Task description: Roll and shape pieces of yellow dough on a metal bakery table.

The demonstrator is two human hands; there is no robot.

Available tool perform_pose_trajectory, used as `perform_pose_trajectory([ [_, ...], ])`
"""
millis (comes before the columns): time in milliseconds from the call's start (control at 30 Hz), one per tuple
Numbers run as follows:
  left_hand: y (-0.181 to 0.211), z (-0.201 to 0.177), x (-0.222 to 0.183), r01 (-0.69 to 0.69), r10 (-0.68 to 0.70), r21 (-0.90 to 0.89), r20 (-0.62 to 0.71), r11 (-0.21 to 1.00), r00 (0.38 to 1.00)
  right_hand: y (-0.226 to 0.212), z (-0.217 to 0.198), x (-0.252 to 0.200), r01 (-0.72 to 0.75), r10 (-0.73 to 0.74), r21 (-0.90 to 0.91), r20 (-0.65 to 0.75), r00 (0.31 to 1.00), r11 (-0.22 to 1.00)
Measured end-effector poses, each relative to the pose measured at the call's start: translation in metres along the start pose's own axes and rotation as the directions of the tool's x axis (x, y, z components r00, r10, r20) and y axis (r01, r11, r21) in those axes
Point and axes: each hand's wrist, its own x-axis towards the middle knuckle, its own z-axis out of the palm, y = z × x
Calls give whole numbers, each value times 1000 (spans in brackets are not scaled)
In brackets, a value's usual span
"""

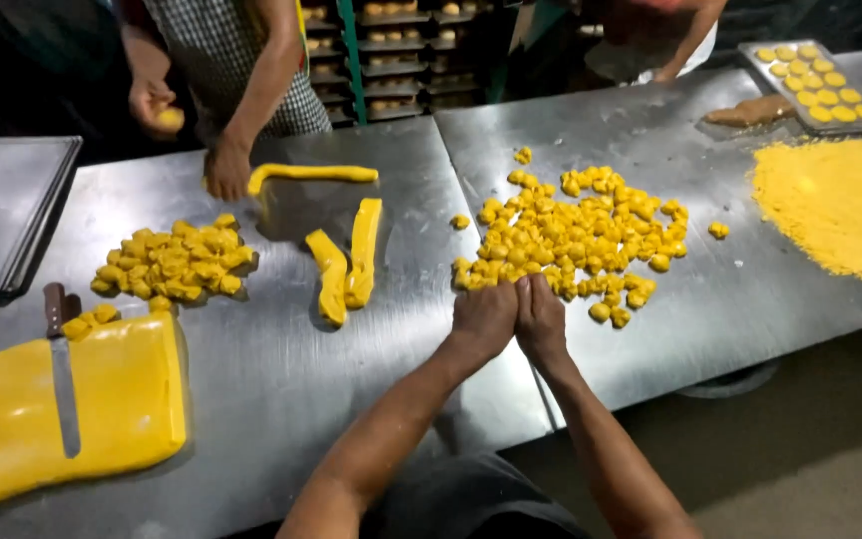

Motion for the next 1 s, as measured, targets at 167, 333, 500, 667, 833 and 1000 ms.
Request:
perform_pose_trajectory([
  [167, -51, -6, 14, 199, -243, 192, 242, 961, 939, 88, 38, -14, -553, 296, 370, 560, 774, 746],
  [333, -151, 11, -8, 407, -411, 63, 107, 911, 905, -13, 28, -32, -39, -104, 207, 635, 766, 978],
  [500, -93, -35, -38, 0, -42, -311, -128, 950, 991, -63, 9, 4, 702, -726, -420, 133, 675, 576],
  [667, -66, -24, -29, 74, -116, -581, -36, 811, 993, -40, -22, 34, 168, -185, 78, 348, 919, 983],
  [833, -13, 18, -7, 265, -285, -344, -8, 901, 958, -5, -36, 43, 187, -233, 171, 312, 921, 967],
  [1000, 40, 4, 5, 343, -343, -19, 10, 939, 939, 14, -30, 31, 210, -223, 77, 360, 906, 975],
])
